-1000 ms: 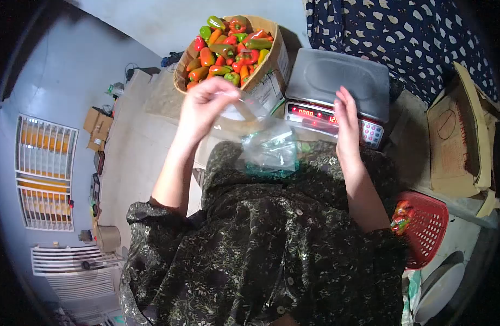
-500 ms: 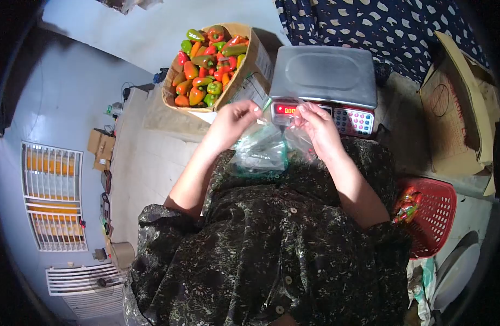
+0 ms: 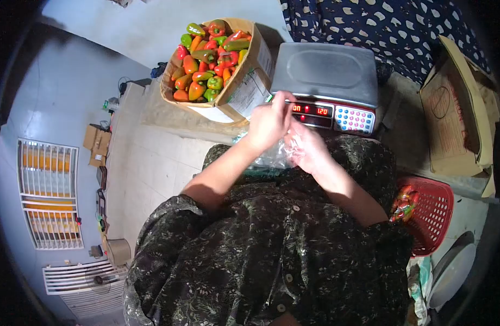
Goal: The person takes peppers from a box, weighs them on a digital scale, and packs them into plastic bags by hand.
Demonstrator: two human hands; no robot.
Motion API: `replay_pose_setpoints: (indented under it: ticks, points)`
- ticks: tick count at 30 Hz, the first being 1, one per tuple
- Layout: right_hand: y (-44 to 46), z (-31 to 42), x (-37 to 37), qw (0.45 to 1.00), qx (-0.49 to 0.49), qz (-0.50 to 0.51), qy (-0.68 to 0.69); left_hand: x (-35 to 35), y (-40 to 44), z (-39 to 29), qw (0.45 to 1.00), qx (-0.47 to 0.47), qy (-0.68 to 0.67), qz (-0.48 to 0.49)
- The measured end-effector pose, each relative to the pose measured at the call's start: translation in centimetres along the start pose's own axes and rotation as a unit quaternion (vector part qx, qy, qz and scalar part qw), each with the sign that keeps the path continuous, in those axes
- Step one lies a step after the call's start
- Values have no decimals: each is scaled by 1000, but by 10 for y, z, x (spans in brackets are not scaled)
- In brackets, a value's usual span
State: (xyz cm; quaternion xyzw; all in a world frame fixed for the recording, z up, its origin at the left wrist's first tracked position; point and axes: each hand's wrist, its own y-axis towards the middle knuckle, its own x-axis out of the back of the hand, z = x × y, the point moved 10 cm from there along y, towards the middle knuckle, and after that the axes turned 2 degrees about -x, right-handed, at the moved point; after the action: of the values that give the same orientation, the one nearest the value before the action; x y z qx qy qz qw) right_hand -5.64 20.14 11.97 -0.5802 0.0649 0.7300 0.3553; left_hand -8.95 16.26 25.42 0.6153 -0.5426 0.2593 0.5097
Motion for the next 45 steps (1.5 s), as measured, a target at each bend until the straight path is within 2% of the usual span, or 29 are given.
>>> replay_pose_setpoints:
  ticks: [1,4,8,10,11,12,13,15,16,17,19,20,21,22,23,25,26,27,29,30,32,33,34,35,37,39,40,42,45]
  points:
    - [-18,17,-12,997,22,-68,-29,-4,-7,-3,1000,-28,-13,-2]
    - [-27,21,-18,997,54,-62,-8,-6,-31,-15,995,-83,-51,-11]
    - [-31,30,-9,991,119,-59,-19,-8,-37,3,992,47,-117,-25]
    - [-23,33,-5,989,132,-73,6,-3,-44,-52,981,-124,-138,-49]
    - [-36,39,-8,975,120,-59,-178,2,-49,-82,965,-208,-146,-61]
    - [-44,33,-1,977,111,-124,-132,10,-50,-105,939,-279,-188,-72]
    - [-53,32,-3,973,104,-187,-86,5,-40,-88,962,-216,-156,-65]
    - [-25,9,8,995,58,-67,-42,-10,-21,-37,991,-82,-92,-46]
    - [-21,17,-4,992,102,-79,-6,-14,-12,-10,998,-17,-47,-47]
    - [-20,18,0,991,106,-81,-1,-17,-13,-5,998,-22,-54,-38]
    - [-9,14,26,990,112,-85,11,-25,-35,-31,992,-105,-67,-10]
    - [-19,28,14,983,182,12,-31,-27,-48,-56,985,-154,-81,-5]
    - [-18,22,33,985,150,-70,-39,-25,-60,-87,958,-255,-132,12]
    - [-26,22,36,981,115,-150,-42,-17,-55,-92,953,-270,-135,-11]
    - [-49,25,15,978,150,-140,29,-11,-48,-92,948,-284,-139,-35]
    - [-5,4,32,990,122,-60,25,-30,-20,-32,994,-100,-18,-40]
    - [-9,8,12,996,62,61,0,-26,-6,-8,996,-6,-83,-23]
    - [-6,3,31,990,108,-95,-6,-22,-10,-26,993,-68,-93,-36]
    - [-47,16,10,978,100,-184,-3,-16,-32,-63,974,-189,-108,-58]
    - [-12,14,38,974,82,-172,-123,-18,-33,-66,973,-202,-101,-37]
    - [-24,23,8,977,140,-80,-136,-20,-31,-69,970,-227,-86,5]
    - [-47,11,14,982,66,-175,-14,-22,-28,-69,967,-240,-80,25]
    - [-20,16,3,989,78,-81,-94,-13,-12,-31,988,-126,-58,-72]
    - [-17,15,-2,995,46,-51,-79,1,3,3,994,-32,-52,-90]
    - [-30,43,-30,979,134,-56,-146,10,-2,42,992,4,-70,-102]
    - [-32,65,-20,957,188,-102,-197,10,-18,53,991,78,-96,-45]
    - [-32,80,-19,935,234,-60,-261,4,-25,56,984,113,-136,2]
    - [-29,95,-15,907,265,-84,-317,-9,-41,59,954,186,-215,92]
    - [-30,97,-21,889,272,-78,-359,-4,-42,28,957,52,-271,90]
